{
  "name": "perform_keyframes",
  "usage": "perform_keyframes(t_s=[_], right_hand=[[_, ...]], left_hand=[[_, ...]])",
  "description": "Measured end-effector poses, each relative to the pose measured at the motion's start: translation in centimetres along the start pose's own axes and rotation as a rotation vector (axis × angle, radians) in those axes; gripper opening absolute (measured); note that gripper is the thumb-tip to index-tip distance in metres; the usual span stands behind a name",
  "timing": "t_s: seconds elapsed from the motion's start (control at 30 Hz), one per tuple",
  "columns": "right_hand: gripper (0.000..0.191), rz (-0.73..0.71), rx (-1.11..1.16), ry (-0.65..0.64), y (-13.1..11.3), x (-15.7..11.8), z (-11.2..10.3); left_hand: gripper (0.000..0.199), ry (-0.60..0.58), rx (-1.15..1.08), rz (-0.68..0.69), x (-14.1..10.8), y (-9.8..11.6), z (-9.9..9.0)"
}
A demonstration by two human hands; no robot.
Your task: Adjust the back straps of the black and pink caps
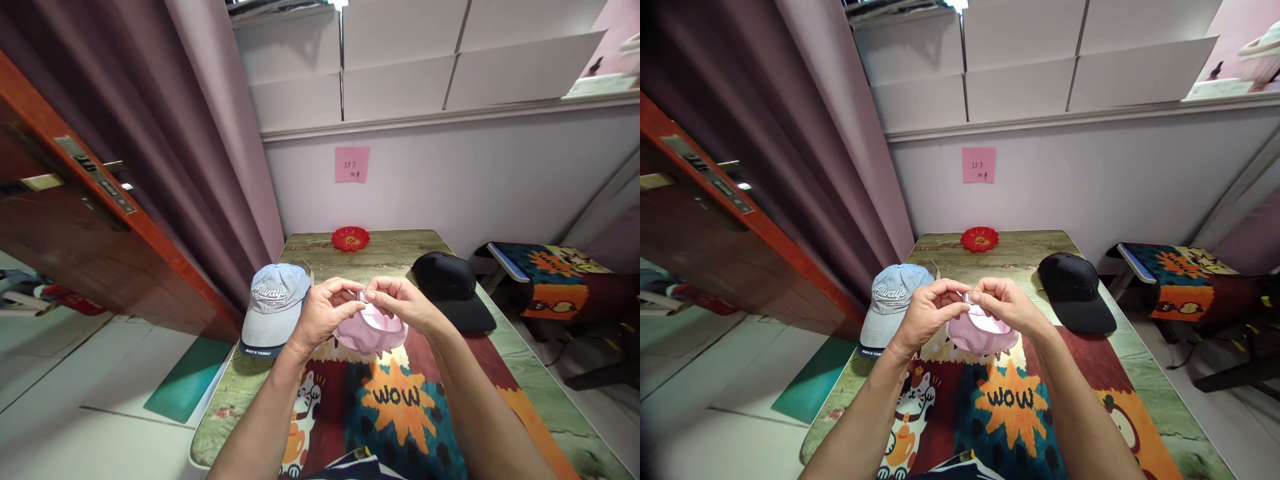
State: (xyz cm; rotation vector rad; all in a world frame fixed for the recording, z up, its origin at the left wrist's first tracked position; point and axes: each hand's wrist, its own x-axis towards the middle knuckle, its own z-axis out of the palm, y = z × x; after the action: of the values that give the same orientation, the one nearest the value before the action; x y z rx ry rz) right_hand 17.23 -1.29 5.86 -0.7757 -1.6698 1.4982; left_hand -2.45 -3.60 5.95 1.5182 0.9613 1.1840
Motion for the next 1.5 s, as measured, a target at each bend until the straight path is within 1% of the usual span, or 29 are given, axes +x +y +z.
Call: perform_keyframes(t_s=[0.1, 0.3, 0.53, 0.67, 0.77, 0.97, 1.1, 1.23, 1.33, 1.43, 1.5], right_hand=[[0.04, -0.008, -0.018, 0.006, 0.1, 0.2, 0.1], [0.04, -0.016, 0.035, 0.135, 1.0, 0.3, 0.8], [0.04, -0.033, 0.026, 0.14, 1.2, 0.1, 1.1], [0.042, 0.019, 0.095, 0.112, 1.5, 0.2, 1.2], [0.039, 0.056, 0.151, 0.123, 1.8, 0.3, 1.3], [0.039, 0.009, 0.222, 0.141, 2.5, 0.5, 2.0], [0.041, 0.005, 0.202, 0.192, 2.8, 0.5, 2.1], [0.042, 0.019, 0.165, 0.179, 2.8, 0.5, 1.8], [0.041, -0.009, 0.18, 0.213, 3.0, 0.5, 1.8], [0.039, -0.078, 0.199, 0.267, 3.7, 0.5, 2.1], [0.037, -0.128, 0.167, 0.286, 4.4, 0.3, 2.3]], left_hand=[[0.027, -0.005, 0.02, 0.001, 0.0, 0.1, -0.1], [0.027, 0.003, 0.039, 0.02, 0.2, -0.3, -0.1], [0.026, -0.007, 0.029, 0.011, 0.3, -0.5, -0.2], [0.024, -0.016, 0.026, -0.022, 0.2, -0.4, -0.3], [0.023, -0.029, 0.025, -0.025, 0.2, -0.3, -0.4], [0.022, -0.033, -0.037, -0.024, 0.0, -0.2, -0.5], [0.023, -0.034, -0.022, -0.034, -0.2, -0.3, -0.6], [0.025, -0.028, 0.032, -0.019, -0.4, -0.4, -0.5], [0.024, -0.031, 0.052, -0.023, -0.6, -0.4, -0.2], [0.023, -0.022, 0.036, -0.021, -0.7, -0.6, 0.2], [0.022, -0.002, 0.028, -0.013, -0.7, -0.9, 0.4]])
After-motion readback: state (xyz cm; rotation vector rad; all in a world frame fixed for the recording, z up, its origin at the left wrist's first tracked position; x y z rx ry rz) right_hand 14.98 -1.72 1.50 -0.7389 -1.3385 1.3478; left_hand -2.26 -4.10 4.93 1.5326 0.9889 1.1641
